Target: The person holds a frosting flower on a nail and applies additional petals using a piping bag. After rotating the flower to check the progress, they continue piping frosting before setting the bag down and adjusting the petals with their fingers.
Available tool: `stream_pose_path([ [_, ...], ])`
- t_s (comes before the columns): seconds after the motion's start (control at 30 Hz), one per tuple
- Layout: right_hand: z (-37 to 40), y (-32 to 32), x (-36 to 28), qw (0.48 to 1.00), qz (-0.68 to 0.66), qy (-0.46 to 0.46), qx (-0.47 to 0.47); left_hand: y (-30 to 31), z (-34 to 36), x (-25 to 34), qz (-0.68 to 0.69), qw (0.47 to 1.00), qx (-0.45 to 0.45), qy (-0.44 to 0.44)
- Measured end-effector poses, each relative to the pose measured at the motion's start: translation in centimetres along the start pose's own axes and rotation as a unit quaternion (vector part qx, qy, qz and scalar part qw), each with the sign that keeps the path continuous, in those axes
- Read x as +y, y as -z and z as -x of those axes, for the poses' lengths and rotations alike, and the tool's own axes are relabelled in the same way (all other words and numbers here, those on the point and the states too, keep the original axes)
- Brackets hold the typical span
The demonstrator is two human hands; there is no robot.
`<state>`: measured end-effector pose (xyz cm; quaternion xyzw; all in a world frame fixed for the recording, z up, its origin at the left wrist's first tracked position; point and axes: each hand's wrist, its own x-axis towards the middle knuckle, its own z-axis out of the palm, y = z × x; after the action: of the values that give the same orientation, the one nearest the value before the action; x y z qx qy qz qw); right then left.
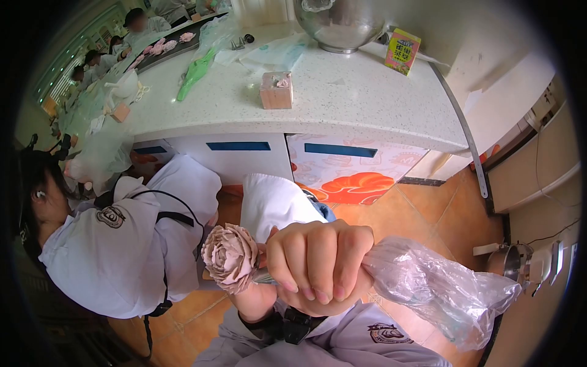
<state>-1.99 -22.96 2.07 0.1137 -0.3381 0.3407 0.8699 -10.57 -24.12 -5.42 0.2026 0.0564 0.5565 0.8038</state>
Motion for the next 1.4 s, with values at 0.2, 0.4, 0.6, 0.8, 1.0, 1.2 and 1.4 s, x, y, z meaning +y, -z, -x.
stream_pose_path([
  [0.2, 0.0, 0.0, -0.1, 1.0, -0.008, -0.01, 0.004, 0.3, 0.2, 0.4, -0.147, 0.989, -0.014, -0.002],
  [0.4, 0.0, 0.4, -0.1, 1.0, 0.009, 0.0, -0.03, 0.7, 0.4, 0.0, 0.0, 0.999, -0.04, 0.009],
  [0.6, -0.1, 0.4, -0.2, 0.999, 0.009, 0.003, -0.031, 4.3, 1.9, -1.6, -0.268, 0.951, 0.122, -0.092],
  [0.8, 0.2, 0.2, -0.3, 0.999, 0.02, 0.022, -0.013, 3.7, 1.6, -1.6, -0.312, 0.933, 0.12, -0.132],
  [1.0, 0.1, 0.1, -0.4, 0.999, 0.026, 0.022, -0.021, 4.8, 2.1, -1.6, -0.372, 0.908, 0.158, -0.111],
  [1.2, 0.2, -0.1, -0.4, 0.999, 0.027, 0.03, -0.011, 5.2, 1.9, -1.4, -0.462, 0.87, 0.1, -0.138],
  [1.4, -0.1, -0.8, -0.5, 1.0, -0.001, 0.025, 0.005, 6.7, 2.4, -1.7, -0.484, 0.861, 0.106, -0.112],
])
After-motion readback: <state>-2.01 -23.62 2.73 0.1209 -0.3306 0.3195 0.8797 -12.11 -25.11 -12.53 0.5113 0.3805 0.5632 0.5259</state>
